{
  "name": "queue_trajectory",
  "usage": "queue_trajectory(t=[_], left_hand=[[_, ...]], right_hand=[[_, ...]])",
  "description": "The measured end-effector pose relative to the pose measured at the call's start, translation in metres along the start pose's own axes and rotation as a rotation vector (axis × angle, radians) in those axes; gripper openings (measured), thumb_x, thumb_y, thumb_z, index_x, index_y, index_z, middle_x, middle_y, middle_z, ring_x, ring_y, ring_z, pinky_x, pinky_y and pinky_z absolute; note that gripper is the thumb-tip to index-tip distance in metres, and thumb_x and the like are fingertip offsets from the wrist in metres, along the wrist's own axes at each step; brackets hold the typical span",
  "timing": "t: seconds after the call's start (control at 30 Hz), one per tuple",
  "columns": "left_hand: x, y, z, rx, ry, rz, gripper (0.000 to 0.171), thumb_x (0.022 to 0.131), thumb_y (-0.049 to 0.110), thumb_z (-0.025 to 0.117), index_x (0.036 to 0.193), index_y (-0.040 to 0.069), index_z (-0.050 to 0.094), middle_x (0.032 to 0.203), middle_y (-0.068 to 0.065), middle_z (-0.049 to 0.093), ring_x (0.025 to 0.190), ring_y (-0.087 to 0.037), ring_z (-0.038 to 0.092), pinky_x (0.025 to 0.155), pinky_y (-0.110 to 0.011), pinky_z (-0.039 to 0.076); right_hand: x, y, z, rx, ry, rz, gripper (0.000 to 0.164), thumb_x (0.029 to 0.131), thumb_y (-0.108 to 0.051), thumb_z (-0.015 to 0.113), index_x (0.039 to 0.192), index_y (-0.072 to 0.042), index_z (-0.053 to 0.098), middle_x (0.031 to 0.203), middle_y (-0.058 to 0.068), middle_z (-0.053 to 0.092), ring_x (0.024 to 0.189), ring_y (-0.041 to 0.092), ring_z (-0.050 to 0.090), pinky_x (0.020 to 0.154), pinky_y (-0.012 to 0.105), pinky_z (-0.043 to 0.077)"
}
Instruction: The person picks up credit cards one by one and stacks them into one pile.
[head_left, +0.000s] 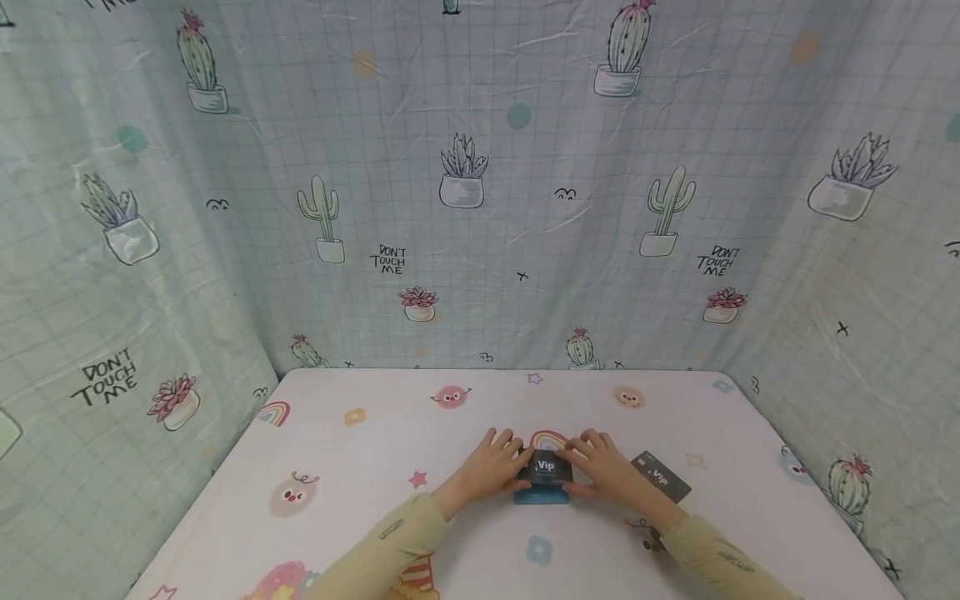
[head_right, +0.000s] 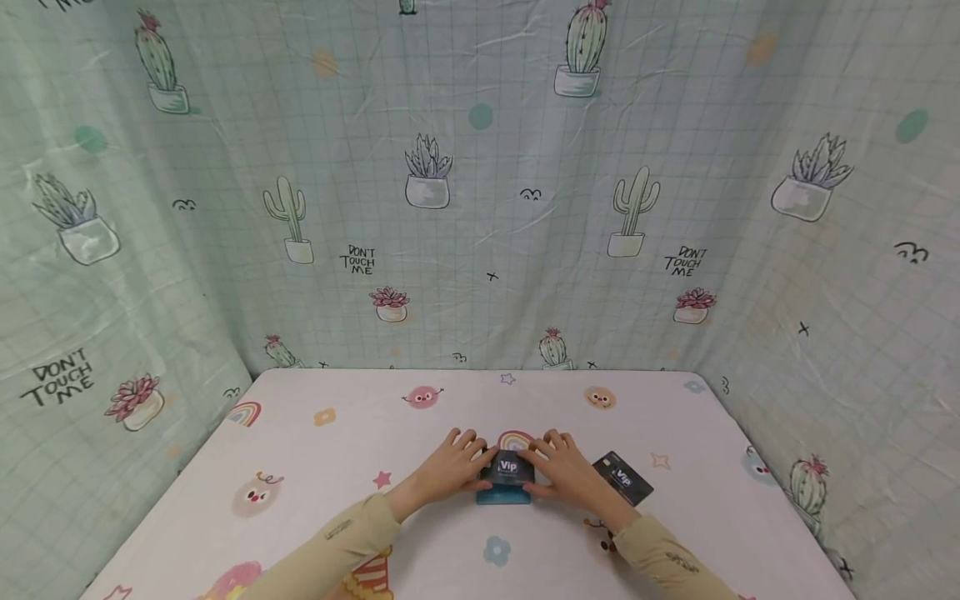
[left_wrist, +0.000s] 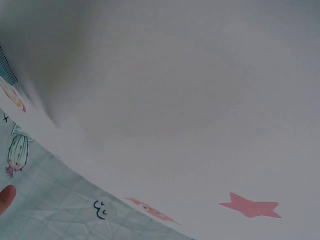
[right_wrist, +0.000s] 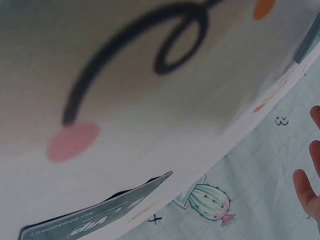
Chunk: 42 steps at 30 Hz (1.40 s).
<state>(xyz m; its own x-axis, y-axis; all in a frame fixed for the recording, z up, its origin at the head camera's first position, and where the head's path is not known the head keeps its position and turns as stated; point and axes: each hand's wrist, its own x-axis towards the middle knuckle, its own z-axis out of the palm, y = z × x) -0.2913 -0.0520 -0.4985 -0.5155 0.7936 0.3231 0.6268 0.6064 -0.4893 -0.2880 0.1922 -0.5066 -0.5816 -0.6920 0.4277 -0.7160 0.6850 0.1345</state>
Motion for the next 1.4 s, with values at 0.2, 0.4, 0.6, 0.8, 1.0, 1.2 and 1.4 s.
queue_trajectory(t=[0.2, 0.4, 0.6, 0.8, 1.0, 1.2, 1.4], left_hand=[[-0.005, 0.001, 0.001, -0.019, -0.012, 0.01, 0.054, 0.082, 0.059, 0.046, 0.119, 0.021, 0.055, 0.104, 0.004, 0.058, 0.097, -0.015, 0.048, 0.083, -0.034, 0.044], [-0.008, 0.002, 0.001, -0.032, -0.046, 0.022, 0.054, 0.082, 0.059, 0.045, 0.12, 0.022, 0.054, 0.107, 0.005, 0.058, 0.1, -0.015, 0.048, 0.084, -0.034, 0.044], [-0.01, 0.004, 0.0, -0.024, -0.068, 0.038, 0.054, 0.082, 0.059, 0.046, 0.121, 0.023, 0.054, 0.106, 0.006, 0.058, 0.099, -0.015, 0.047, 0.083, -0.034, 0.042], [-0.011, 0.004, 0.001, -0.05, -0.058, 0.051, 0.053, 0.081, 0.059, 0.048, 0.119, 0.022, 0.054, 0.104, 0.005, 0.058, 0.098, -0.015, 0.047, 0.082, -0.035, 0.042], [-0.012, 0.004, 0.002, -0.073, -0.078, 0.066, 0.052, 0.082, 0.058, 0.048, 0.12, 0.022, 0.053, 0.105, 0.005, 0.059, 0.099, -0.015, 0.048, 0.084, -0.036, 0.043], [-0.013, 0.004, 0.002, -0.101, -0.095, 0.073, 0.052, 0.082, 0.058, 0.048, 0.12, 0.023, 0.053, 0.105, 0.005, 0.059, 0.1, -0.015, 0.048, 0.085, -0.036, 0.043], [-0.015, 0.004, 0.001, -0.147, -0.12, 0.074, 0.052, 0.082, 0.056, 0.05, 0.121, 0.023, 0.052, 0.106, 0.005, 0.06, 0.101, -0.016, 0.048, 0.088, -0.037, 0.043]], right_hand=[[-0.001, -0.002, 0.002, 0.003, -0.014, -0.015, 0.052, 0.073, -0.05, 0.064, 0.115, -0.019, 0.057, 0.105, -0.004, 0.055, 0.094, 0.014, 0.04, 0.08, 0.037, 0.037], [-0.002, -0.005, 0.001, 0.014, -0.048, -0.016, 0.051, 0.072, -0.046, 0.066, 0.115, -0.02, 0.056, 0.104, -0.005, 0.055, 0.094, 0.014, 0.041, 0.081, 0.037, 0.038], [-0.005, -0.005, 0.004, 0.01, -0.09, -0.016, 0.051, 0.074, -0.048, 0.063, 0.117, -0.023, 0.054, 0.106, -0.008, 0.054, 0.097, 0.013, 0.041, 0.084, 0.037, 0.038], [-0.006, -0.004, 0.005, 0.006, -0.082, -0.046, 0.05, 0.074, -0.046, 0.064, 0.116, -0.022, 0.054, 0.106, -0.007, 0.055, 0.097, 0.013, 0.042, 0.085, 0.037, 0.037], [-0.006, -0.006, 0.002, 0.03, -0.126, -0.052, 0.048, 0.076, -0.045, 0.062, 0.117, -0.021, 0.054, 0.108, -0.006, 0.056, 0.099, 0.015, 0.043, 0.086, 0.037, 0.037], [-0.005, -0.007, 0.002, 0.031, -0.198, -0.037, 0.048, 0.079, -0.046, 0.059, 0.12, -0.022, 0.053, 0.111, -0.005, 0.055, 0.103, 0.017, 0.043, 0.089, 0.04, 0.036], [-0.004, -0.01, 0.0, 0.029, -0.204, -0.049, 0.048, 0.078, -0.045, 0.059, 0.119, -0.022, 0.053, 0.109, -0.004, 0.056, 0.104, 0.019, 0.045, 0.09, 0.042, 0.036]])
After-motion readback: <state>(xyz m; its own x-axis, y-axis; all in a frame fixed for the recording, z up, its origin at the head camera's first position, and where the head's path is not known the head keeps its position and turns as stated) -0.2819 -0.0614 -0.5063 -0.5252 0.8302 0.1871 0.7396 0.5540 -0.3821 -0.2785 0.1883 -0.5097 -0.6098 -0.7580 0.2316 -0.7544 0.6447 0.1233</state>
